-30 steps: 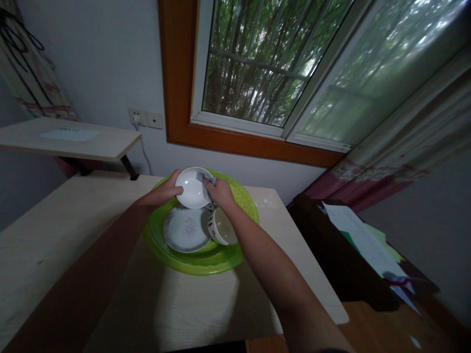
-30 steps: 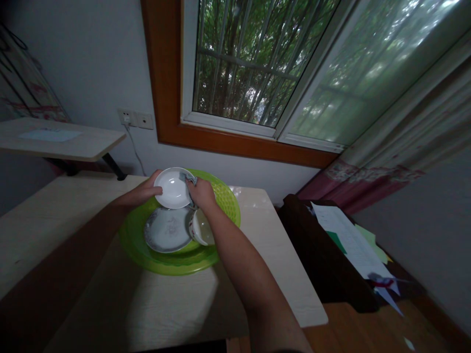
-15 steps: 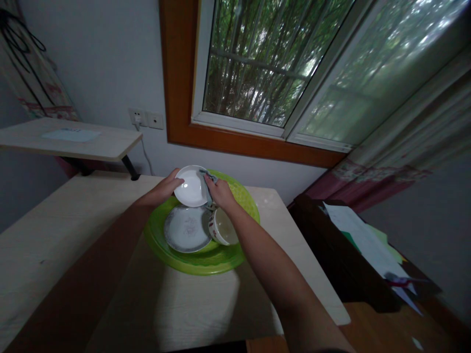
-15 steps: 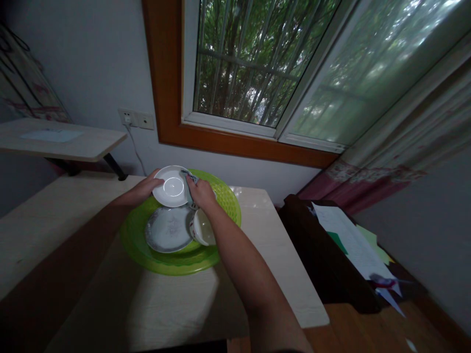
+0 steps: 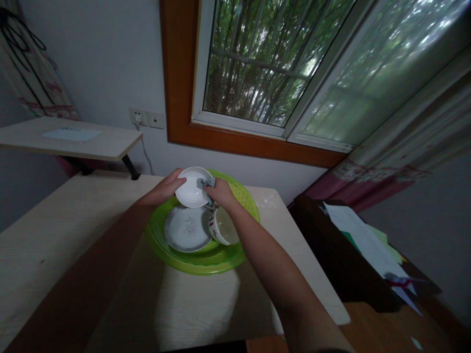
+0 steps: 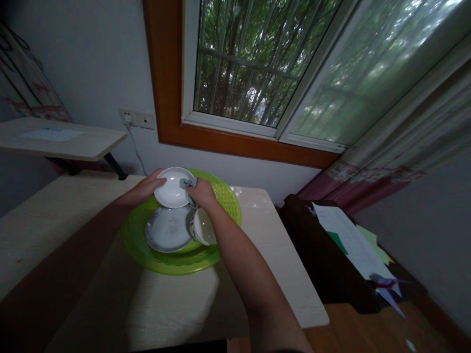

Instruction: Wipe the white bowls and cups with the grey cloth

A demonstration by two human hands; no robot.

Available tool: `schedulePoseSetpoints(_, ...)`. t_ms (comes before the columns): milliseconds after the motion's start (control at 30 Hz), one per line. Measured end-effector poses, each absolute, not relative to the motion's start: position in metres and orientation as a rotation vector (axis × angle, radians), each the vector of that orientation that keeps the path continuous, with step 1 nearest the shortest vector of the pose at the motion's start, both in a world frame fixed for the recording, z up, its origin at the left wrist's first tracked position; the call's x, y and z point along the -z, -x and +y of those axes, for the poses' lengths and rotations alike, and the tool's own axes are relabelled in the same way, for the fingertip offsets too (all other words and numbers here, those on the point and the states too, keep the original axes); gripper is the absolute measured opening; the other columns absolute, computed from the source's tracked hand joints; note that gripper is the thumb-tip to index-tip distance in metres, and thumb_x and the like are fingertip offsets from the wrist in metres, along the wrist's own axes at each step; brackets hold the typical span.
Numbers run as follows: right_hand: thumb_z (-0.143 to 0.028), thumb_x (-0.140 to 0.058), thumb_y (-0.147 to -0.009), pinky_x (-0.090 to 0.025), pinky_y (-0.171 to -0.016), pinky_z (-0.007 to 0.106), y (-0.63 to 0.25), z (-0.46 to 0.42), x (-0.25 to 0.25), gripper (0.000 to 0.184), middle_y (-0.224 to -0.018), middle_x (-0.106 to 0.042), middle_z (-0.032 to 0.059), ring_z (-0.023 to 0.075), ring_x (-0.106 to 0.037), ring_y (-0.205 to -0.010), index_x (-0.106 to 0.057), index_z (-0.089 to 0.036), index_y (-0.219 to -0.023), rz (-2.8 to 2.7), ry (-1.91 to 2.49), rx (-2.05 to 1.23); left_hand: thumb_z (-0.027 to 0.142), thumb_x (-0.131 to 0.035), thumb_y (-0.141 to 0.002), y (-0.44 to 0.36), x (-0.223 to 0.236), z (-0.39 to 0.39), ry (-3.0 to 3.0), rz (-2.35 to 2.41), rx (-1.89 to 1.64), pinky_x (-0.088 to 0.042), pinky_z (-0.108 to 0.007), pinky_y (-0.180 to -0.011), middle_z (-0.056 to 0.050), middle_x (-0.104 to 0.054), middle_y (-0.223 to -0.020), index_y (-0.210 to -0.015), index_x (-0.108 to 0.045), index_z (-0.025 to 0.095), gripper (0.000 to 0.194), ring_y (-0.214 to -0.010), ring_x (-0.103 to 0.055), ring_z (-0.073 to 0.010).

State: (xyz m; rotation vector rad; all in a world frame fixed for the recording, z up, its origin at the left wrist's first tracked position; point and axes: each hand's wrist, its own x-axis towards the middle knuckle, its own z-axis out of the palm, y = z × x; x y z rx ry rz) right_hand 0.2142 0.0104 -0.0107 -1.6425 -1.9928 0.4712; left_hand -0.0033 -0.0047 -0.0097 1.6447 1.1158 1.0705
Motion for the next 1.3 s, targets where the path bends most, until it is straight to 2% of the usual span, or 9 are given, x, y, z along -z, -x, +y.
schedulePoseSetpoints(200,-0.036,-0.078,-0.073,-0.051,-0.074,0.027,-0.217,0.013,0.014,0.035,-0.094,-0.076,0.0049,0.0193,-0.068,-0.082,-0.072,-0.019,-0.103,-1.992,1.592,-0.526,0.045,-0.05,-0.084,0.003,0.004,-0.008,-1.79,1.143,-1.015,-0.048,-0.035,-0.081,-0.007,-0.065,-0.105,-0.12,-0.055,0.017,0.046,-0.095,-0.06,-0.025)
schedulePoseSetpoints(367,-0.039,-0.082,-0.07,-0.051,-0.076,0.027,-0.214,0.01,0.016,0.041,-0.097,-0.075,0.0029,0.0186,-0.068,-0.085,-0.071,-0.021,-0.105,-1.922,1.503,-0.558,0.039,-0.049,-0.084,0.004,0.0,-0.01,-1.95,1.146,-1.089,-0.047,-0.035,-0.088,-0.007,-0.064,-0.11,-0.121,-0.055,0.016,0.044,-0.1,-0.059,-0.0248)
schedulePoseSetpoints(500,-0.043,-0.082,-0.069,-0.05,-0.078,0.028,-0.21,0.004,0.012,0.046,-0.099,-0.076,0.0056,0.0208,-0.069,-0.09,-0.07,-0.021,-0.107,-1.882,1.576,-0.504,0.035,-0.048,-0.083,0.006,0.003,-0.008,-1.984,1.162,-1.111,-0.046,-0.035,-0.091,-0.007,-0.063,-0.113,-0.124,-0.053,0.016,0.045,-0.102,-0.058,-0.0244)
schedulePoseSetpoints(633,-0.045,-0.078,-0.073,-0.049,-0.077,0.027,-0.209,-0.001,0.008,0.043,-0.1,-0.075,0.0065,0.0214,-0.069,-0.09,-0.069,-0.02,-0.107,-1.889,1.599,-0.412,0.034,-0.047,-0.083,0.006,0.004,-0.006,-1.973,1.159,-1.116,-0.046,-0.036,-0.093,-0.008,-0.062,-0.115,-0.123,-0.053,0.015,0.045,-0.105,-0.058,-0.0251)
schedulePoseSetpoints(800,-0.05,-0.066,-0.083,-0.048,-0.074,0.027,-0.209,0.0,0.006,0.035,-0.094,-0.075,0.0087,0.0215,-0.068,-0.085,-0.071,-0.018,-0.098,-1.897,1.663,-0.321,0.035,-0.047,-0.082,0.005,0.001,-0.009,-1.899,1.186,-1.09,-0.047,-0.036,-0.088,-0.006,-0.063,-0.108,-0.123,-0.053,0.017,0.045,-0.1,-0.058,-0.0246)
schedulePoseSetpoints(1000,-0.054,-0.051,-0.093,-0.047,-0.071,0.026,-0.208,0.0,0.004,0.042,-0.085,-0.074,0.0091,0.0209,-0.068,-0.078,-0.073,-0.018,-0.092,-1.91,1.643,-0.247,0.041,-0.047,-0.082,0.004,0.001,-0.011,-1.81,1.219,-1.116,-0.048,-0.036,-0.087,-0.005,-0.064,-0.107,-0.123,-0.055,0.019,0.047,-0.1,-0.058,-0.025)
schedulePoseSetpoints(1300,-0.059,-0.042,-0.096,-0.043,-0.071,0.023,-0.211,0.001,0.0,0.049,-0.083,-0.072,0.0049,0.0174,-0.064,-0.077,-0.07,-0.019,-0.09,-1.811,1.546,-0.304,0.048,-0.047,-0.084,0.006,0.0,-0.008,-1.662,1.333,-1.221,-0.048,-0.037,-0.085,-0.007,-0.066,-0.101,-0.119,-0.06,0.017,0.049,-0.098,-0.057,-0.0265)
